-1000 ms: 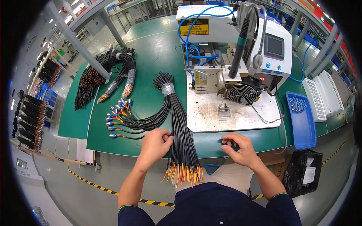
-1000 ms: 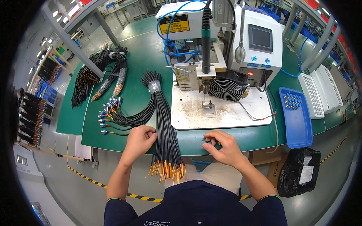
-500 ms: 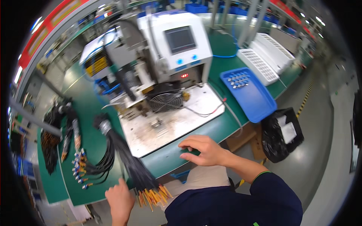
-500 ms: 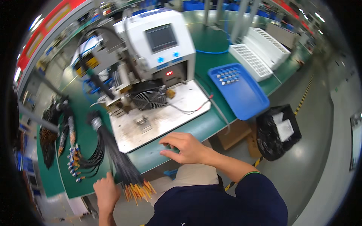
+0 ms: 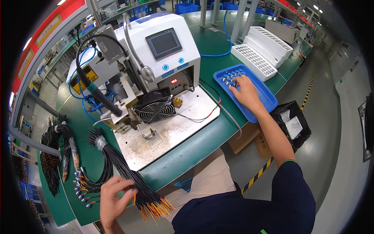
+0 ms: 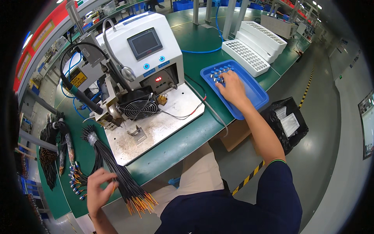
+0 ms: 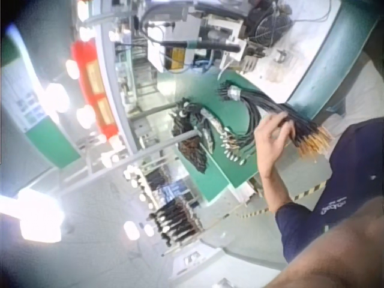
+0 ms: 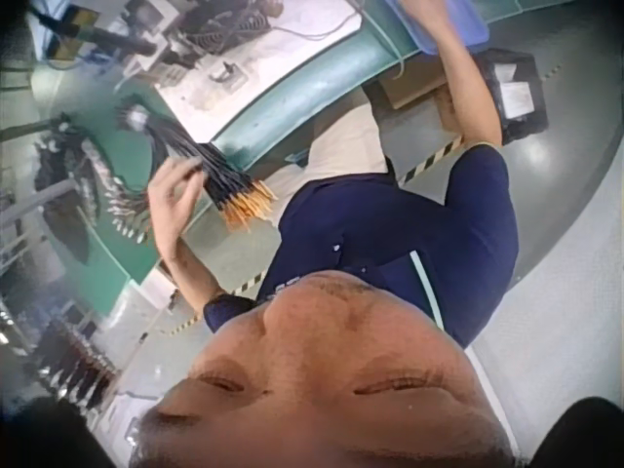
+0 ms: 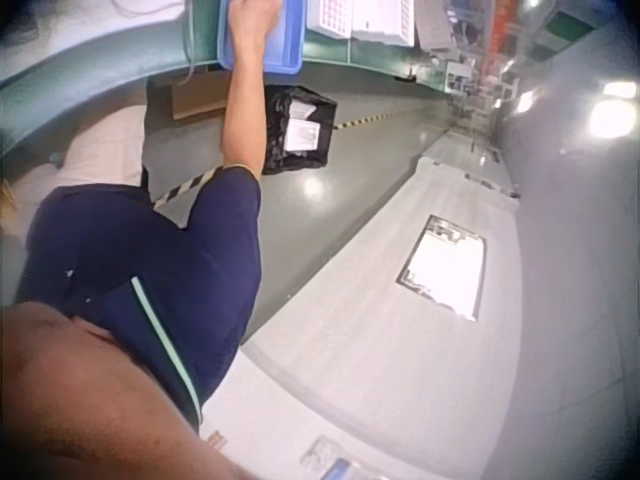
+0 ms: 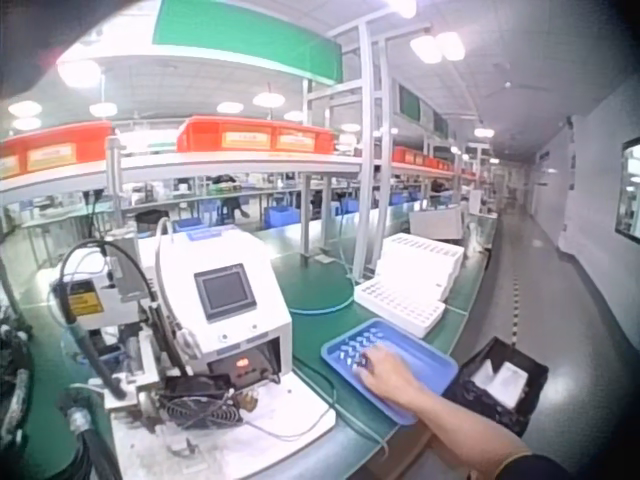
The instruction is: The person assembles a wiring harness component by hand, attaching electrical terminals to plastic connectors, then tests the completed harness using industrial bench equipment.
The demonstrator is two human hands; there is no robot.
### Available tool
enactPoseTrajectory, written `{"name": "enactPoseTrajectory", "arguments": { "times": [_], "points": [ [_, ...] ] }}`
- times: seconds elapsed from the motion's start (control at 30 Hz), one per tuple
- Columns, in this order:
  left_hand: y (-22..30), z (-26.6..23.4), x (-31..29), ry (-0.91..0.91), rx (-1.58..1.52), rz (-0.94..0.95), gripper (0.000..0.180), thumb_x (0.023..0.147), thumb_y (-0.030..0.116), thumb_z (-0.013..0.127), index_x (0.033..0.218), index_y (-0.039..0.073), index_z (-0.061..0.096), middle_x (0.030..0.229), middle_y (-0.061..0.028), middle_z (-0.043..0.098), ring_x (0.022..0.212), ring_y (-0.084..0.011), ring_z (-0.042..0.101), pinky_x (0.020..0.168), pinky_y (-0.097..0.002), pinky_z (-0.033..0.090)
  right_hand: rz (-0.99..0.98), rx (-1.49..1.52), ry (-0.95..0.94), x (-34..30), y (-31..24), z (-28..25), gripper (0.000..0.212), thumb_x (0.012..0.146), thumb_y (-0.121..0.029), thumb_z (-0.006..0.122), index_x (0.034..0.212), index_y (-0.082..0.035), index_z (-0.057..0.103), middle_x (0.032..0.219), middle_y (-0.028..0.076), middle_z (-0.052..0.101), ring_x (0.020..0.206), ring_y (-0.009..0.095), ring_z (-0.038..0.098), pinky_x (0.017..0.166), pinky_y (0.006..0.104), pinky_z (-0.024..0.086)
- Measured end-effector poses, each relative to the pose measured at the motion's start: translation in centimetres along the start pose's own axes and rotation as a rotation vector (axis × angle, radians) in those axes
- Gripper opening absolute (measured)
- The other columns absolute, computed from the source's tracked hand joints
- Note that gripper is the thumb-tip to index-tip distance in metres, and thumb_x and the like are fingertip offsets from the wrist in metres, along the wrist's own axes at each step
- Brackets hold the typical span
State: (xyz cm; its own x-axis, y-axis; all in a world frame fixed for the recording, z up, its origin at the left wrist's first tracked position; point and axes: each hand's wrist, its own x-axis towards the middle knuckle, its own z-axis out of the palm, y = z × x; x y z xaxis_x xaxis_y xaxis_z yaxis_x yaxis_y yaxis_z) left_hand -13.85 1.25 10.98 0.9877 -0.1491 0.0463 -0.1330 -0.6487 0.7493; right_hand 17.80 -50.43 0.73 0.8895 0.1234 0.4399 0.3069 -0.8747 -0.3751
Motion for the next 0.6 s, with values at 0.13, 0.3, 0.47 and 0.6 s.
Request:
{"name": "enactPoseTrajectory", "arguments": {
  "times": [0.13, 0.3, 0.47, 0.6],
  "points": [
    [0.4, 3.6, 4.4, 0.057, 0.023, 0.2, 0.02, 0.09, 0.003, 0.081, 0.11, 0.0, 0.082, 0.09, -0.0143, 0.075, 0.081, -0.0298, 0.073, 0.075, -0.0357, 0.057, -0.023, -0.189, 0.07, 0.5, 0.9, 2.3, 0.031, 0.091, -0.025, 0.086, 0.11, -0.003, 0.074, 0.112, 0.018, 0.07, 0.11, 0.04, 0.068, 0.094, 0.0498, 0.056],
    [0.2, 6.2, 7.6, -0.073, -0.2, 0.017, 0.021, 0.101, 0.011, 0.078, 0.118, -0.001, 0.081, 0.1, -0.0166, 0.081, 0.081, -0.0235, 0.074, 0.076, -0.0321, 0.057, 0.028, -0.06, 0.133, 0.2, 0.1, 0.4, 0.025, 0.092, -0.017, 0.082, 0.104, 0.001, 0.071, 0.103, 0.019, 0.073, 0.098, 0.038, 0.072, 0.088, 0.0469, 0.058],
    [-0.2, 6.8, 8.2, -0.122, -0.334, -0.088, 0.024, 0.106, 0.015, 0.075, 0.121, -0.003, 0.08, 0.096, -0.0109, 0.081, 0.082, -0.0129, 0.071, 0.075, -0.0297, 0.056, 0.134, 0.496, -0.006, -2.8, -6.7, -0.7, 0.019, 0.095, -0.009, 0.08, 0.104, 0.003, 0.069, 0.1, 0.012, 0.075, 0.089, 0.02, 0.075, 0.079, 0.0329, 0.06],
    [-0.3, 7.8, 8.5, -0.11, -0.382, -0.088, 0.027, 0.107, 0.017, 0.075, 0.124, -0.004, 0.079, 0.092, -0.0065, 0.079, 0.08, -0.0093, 0.069, 0.076, -0.0273, 0.056, 0.053, 0.84, -0.265, -6.4, -12.8, -0.3, 0.022, 0.097, -0.007, 0.078, 0.115, 0.004, 0.071, 0.101, 0.006, 0.073, 0.089, 0.01, 0.071, 0.079, 0.027, 0.059]
  ]
}}
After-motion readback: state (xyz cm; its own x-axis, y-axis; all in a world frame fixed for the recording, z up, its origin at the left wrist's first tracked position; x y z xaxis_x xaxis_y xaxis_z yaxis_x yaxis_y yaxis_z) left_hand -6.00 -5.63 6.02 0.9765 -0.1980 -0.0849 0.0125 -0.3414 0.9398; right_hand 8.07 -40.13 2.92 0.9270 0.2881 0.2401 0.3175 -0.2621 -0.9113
